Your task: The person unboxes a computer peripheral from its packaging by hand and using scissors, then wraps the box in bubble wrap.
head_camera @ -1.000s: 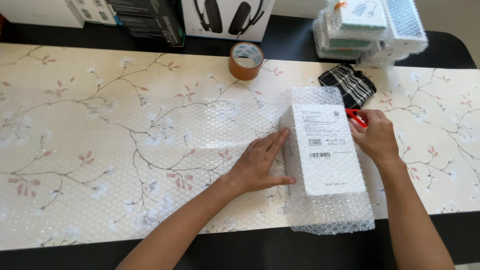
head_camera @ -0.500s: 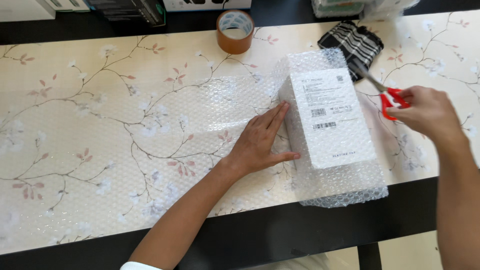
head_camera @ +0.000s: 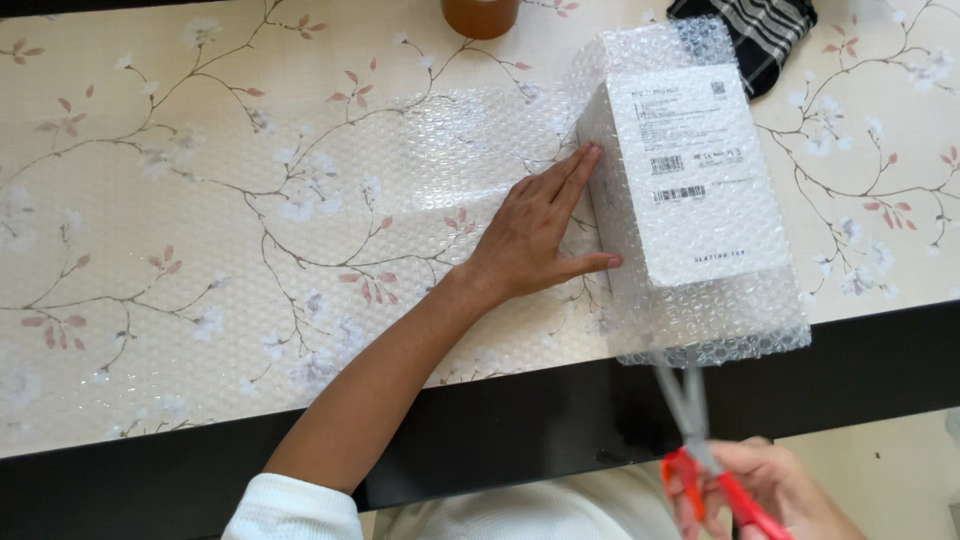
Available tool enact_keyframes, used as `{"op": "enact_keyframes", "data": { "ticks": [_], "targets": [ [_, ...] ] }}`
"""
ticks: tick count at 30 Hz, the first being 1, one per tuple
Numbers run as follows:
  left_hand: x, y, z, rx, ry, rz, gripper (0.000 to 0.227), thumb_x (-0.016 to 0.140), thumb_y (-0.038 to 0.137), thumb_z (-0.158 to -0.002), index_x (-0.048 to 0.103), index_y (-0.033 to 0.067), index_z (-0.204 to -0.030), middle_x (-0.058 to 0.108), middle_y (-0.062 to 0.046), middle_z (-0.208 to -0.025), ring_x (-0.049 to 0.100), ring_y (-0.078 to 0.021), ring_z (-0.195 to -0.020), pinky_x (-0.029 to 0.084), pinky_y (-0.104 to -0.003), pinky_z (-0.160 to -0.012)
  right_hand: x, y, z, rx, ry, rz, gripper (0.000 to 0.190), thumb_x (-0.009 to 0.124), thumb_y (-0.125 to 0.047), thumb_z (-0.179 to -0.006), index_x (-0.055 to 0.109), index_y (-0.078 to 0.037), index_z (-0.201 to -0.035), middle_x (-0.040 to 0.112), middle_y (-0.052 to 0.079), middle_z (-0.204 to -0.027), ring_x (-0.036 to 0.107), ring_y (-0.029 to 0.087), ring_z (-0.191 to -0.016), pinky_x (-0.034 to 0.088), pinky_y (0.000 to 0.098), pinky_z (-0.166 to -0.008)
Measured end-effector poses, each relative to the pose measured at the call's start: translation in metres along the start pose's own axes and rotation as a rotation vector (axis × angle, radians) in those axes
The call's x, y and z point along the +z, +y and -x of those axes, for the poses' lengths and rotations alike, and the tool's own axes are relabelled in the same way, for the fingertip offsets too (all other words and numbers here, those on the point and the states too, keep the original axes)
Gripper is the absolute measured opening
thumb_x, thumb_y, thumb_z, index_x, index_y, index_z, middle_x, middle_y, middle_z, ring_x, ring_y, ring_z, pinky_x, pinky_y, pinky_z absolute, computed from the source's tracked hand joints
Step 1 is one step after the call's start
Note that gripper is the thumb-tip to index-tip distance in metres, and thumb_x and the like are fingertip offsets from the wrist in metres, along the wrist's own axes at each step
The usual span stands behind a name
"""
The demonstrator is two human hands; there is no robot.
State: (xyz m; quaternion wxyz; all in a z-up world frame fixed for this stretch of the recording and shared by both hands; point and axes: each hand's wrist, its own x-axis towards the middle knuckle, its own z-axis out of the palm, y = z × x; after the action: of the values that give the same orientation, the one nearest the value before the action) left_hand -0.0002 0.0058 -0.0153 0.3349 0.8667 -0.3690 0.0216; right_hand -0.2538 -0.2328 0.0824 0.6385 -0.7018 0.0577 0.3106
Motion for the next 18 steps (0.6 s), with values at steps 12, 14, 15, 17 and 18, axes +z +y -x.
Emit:
{"op": "enact_keyframes", "data": {
  "ticks": [12, 14, 15, 17, 18],
  "targets": [
    [0.002, -0.001, 0.0, -0.006, -0.038, -0.033, 0.113, 0.061, 0.077, -0.097, 0.0, 0.014, -0.169, 0.017, -0.012, -0.178, 0.029, -0.0299, -0.163, 0.027, -0.054, -0.129, -0.007, 0.154, 0.009, 0.699, 0.249, -0.772, 0.055, 0.08, -0.007, -0.084, 0.067, 0.022, -0.128, 0.064, 0.021, -0.087, 0.064, 0.03, -0.071, 0.048, 0.0301, -0.06],
    [0.002, 0.0, 0.0, -0.002, -0.036, -0.028, 0.113, 0.061, 0.076, -0.097, 0.001, 0.0136, -0.169, 0.017, -0.013, -0.178, 0.029, -0.03, -0.163, 0.027, -0.055, -0.129, 0.009, 0.111, -0.003, 0.867, 0.296, -0.912, 0.051, 0.067, -0.017, -0.095, 0.066, 0.022, -0.128, 0.065, 0.028, -0.092, 0.064, 0.026, -0.069, 0.048, 0.0268, -0.056],
    [0.002, 0.0, 0.0, -0.001, -0.034, -0.022, 0.112, 0.061, 0.076, -0.097, 0.002, 0.0131, -0.169, 0.017, -0.013, -0.178, 0.028, -0.03, -0.163, 0.027, -0.055, -0.129, 0.018, 0.09, -0.009, 1.038, 0.337, -1.053, 0.054, 0.053, -0.028, -0.106, 0.066, 0.021, -0.128, 0.068, 0.035, -0.097, 0.064, 0.022, -0.067, 0.047, 0.0236, -0.053],
    [0.002, 0.0, 0.001, 0.004, -0.027, -0.022, 0.112, 0.062, 0.075, -0.097, 0.002, 0.0132, -0.169, 0.018, -0.012, -0.178, 0.029, -0.0299, -0.163, 0.028, -0.055, -0.129, 0.03, 0.074, -0.013, 0.87, 0.311, -0.785, 0.051, 0.058, -0.023, -0.102, 0.07, 0.022, -0.123, 0.07, 0.037, -0.09, 0.064, 0.031, -0.066, 0.047, 0.0291, -0.053],
    [0.002, -0.001, 0.001, 0.007, -0.018, -0.022, 0.112, 0.063, 0.075, -0.097, 0.002, 0.0133, -0.169, 0.018, -0.012, -0.178, 0.03, -0.0298, -0.163, 0.029, -0.055, -0.129, 0.036, 0.065, -0.014, 0.693, 0.273, -0.526, 0.048, 0.063, -0.017, -0.098, 0.074, 0.024, -0.119, 0.073, 0.04, -0.084, 0.064, 0.04, -0.064, 0.047, 0.0348, -0.053]
  ]
}}
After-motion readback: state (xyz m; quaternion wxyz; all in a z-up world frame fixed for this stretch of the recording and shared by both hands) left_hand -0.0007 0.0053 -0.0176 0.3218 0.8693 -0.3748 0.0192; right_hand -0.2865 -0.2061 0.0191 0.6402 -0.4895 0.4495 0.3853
